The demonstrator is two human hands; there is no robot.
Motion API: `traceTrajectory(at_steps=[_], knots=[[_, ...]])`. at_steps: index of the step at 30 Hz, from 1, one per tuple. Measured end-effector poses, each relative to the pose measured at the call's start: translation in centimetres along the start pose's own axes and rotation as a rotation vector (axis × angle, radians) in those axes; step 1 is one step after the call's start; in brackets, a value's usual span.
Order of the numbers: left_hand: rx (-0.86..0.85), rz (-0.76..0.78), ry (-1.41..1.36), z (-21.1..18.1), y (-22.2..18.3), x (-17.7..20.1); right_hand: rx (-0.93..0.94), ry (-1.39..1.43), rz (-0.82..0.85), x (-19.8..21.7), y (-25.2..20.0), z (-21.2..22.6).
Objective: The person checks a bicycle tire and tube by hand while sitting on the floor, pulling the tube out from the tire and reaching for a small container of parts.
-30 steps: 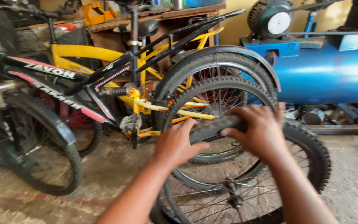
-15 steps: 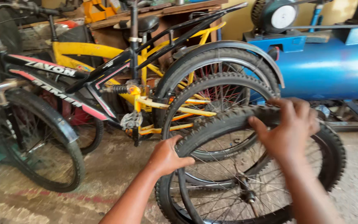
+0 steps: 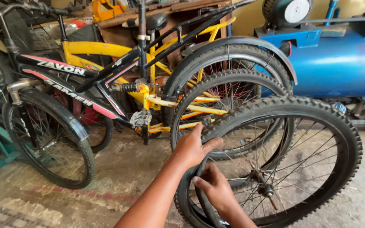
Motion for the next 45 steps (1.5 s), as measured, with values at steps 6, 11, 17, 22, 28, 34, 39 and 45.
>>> traceTrajectory(at_steps=[6, 11, 17, 22, 28, 34, 39, 45], knots=[[0.001, 0.020, -0.088, -0.5, -0.6, -0.3, -0.051, 0.170, 0.208, -0.6, -0.6, 0.9], [0.095, 0.057, -0.006, -0.6, -1.2, -0.6, -0.043, 0.199, 0.424, -2.0, 0.1, -0.3], [0.146, 0.019, 0.076, -0.5, -2.7, 0.5, -0.207, 0.535, 0.345, -2.1, 0.3, -1.9], [-0.068, 0.031, -0.041, 0.3, -1.1, 0.3, -0.126, 0.394, -0.006, -1.1, -0.4, -1.1], [-0.051, 0.219, -0.359, 2.3, 0.4, -1.0, -0.163, 0.621, -0.210, -1.3, -1.6, -1.2], [-0.152, 0.089, -0.286, 2.1, 0.2, 0.6, -0.023, 0.047, -0.174, 2.5, -1.4, 0.8], [-0.056, 0.136, -0.125, 0.6, -0.1, 0.2, 0.164, -0.651, -0.159, -0.8, -1.8, 1.2], [-0.146, -0.079, -0.241, -3.7, 0.8, 1.7, 0.159, -0.130, -0.027, 0.9, -0.6, 6.6]])
Point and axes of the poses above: each hand's wrist, its own y-axis towards the middle knuckle, its own x-axis out of the back of the hand, z = x × y, the point moved 6 cm from there along y, towards the middle knuckle, and after that the axes turned 13 degrees about -x, right-handed, at the moved point
